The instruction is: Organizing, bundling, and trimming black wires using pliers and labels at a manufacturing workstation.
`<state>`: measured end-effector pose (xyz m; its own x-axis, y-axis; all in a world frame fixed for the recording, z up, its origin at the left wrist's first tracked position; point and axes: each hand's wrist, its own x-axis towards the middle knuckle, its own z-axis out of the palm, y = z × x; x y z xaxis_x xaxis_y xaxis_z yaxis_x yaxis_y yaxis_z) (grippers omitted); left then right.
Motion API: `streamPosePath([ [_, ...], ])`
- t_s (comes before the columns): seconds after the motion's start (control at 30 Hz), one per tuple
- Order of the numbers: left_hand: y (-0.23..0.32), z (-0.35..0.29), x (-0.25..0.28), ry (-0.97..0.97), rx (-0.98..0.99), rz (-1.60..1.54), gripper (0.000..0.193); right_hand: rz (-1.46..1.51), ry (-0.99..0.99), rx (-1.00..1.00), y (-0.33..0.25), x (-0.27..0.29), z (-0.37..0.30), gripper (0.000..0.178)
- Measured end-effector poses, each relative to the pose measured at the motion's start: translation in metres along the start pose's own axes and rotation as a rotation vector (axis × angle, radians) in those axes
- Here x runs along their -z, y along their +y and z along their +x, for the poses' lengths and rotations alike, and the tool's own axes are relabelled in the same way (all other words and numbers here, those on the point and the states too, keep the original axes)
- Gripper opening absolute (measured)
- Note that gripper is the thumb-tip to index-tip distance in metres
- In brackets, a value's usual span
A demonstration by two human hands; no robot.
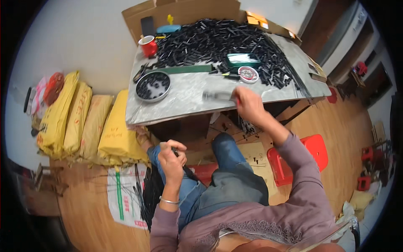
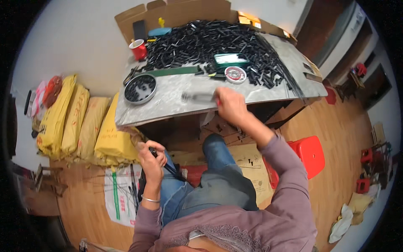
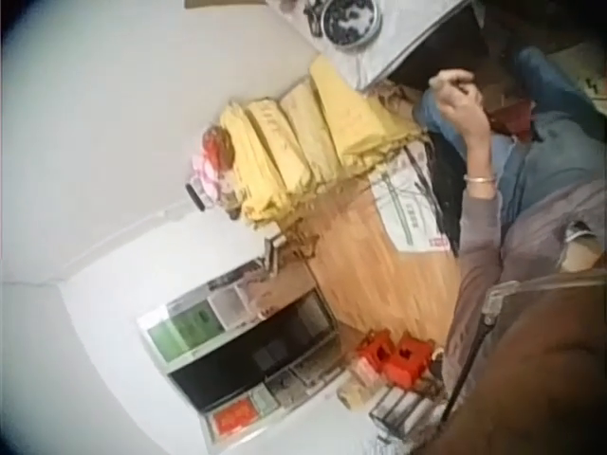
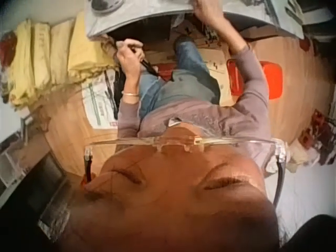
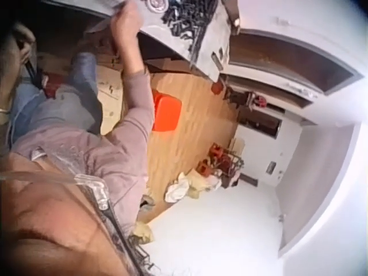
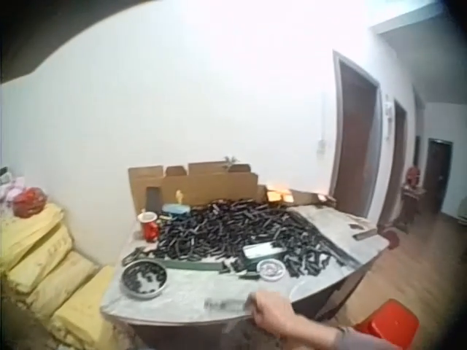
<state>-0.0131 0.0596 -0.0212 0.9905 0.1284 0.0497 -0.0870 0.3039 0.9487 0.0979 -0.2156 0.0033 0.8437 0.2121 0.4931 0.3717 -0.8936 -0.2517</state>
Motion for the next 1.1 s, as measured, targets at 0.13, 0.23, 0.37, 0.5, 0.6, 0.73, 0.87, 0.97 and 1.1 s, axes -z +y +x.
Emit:
streamPosePath([
  [0.13,0.002,0.001,-0.008,-0.016,0.013,0.014,0.067,-0.135,0.01,-0.29,0.079,0.003,0.057,0.02],
  [0.23,0.002,0.004,-0.007,-0.013,0.034,-0.003,0.066,-0.22,-0.182,-0.416,0.115,0.003,0.079,0.026],
  [0.37,-0.001,0.009,-0.006,0.005,0.028,0.0,0.062,-0.251,-0.246,-0.388,0.124,-0.007,0.085,0.029],
  [0.5,0.0,0.012,-0.009,-0.007,0.042,0.001,0.063,-0.258,-0.207,-0.323,0.131,-0.014,0.091,0.03],
  [0.6,-0.001,0.011,-0.007,-0.013,0.029,0.008,0.063,-0.202,-0.157,-0.405,0.121,-0.007,0.095,0.027],
  [0.73,0.001,0.011,-0.009,-0.075,0.029,-0.007,0.066,-0.049,0.029,-0.489,0.141,-0.003,0.09,0.03],
  [0.87,0.008,0.005,-0.006,-0.214,-0.014,-0.056,0.068,1.768,-0.313,-0.879,0.048,0.007,0.075,0.025],
  [0.97,0.001,0.006,-0.005,-0.264,-0.104,-0.056,0.063,1.91,-0.441,-0.81,-0.018,-0.002,0.04,0.029],
  [1.1,0.008,-0.002,-0.011,-0.134,-0.228,0.051,0.068,2.071,-0.625,-0.623,-0.094,-0.02,-0.003,0.031],
])
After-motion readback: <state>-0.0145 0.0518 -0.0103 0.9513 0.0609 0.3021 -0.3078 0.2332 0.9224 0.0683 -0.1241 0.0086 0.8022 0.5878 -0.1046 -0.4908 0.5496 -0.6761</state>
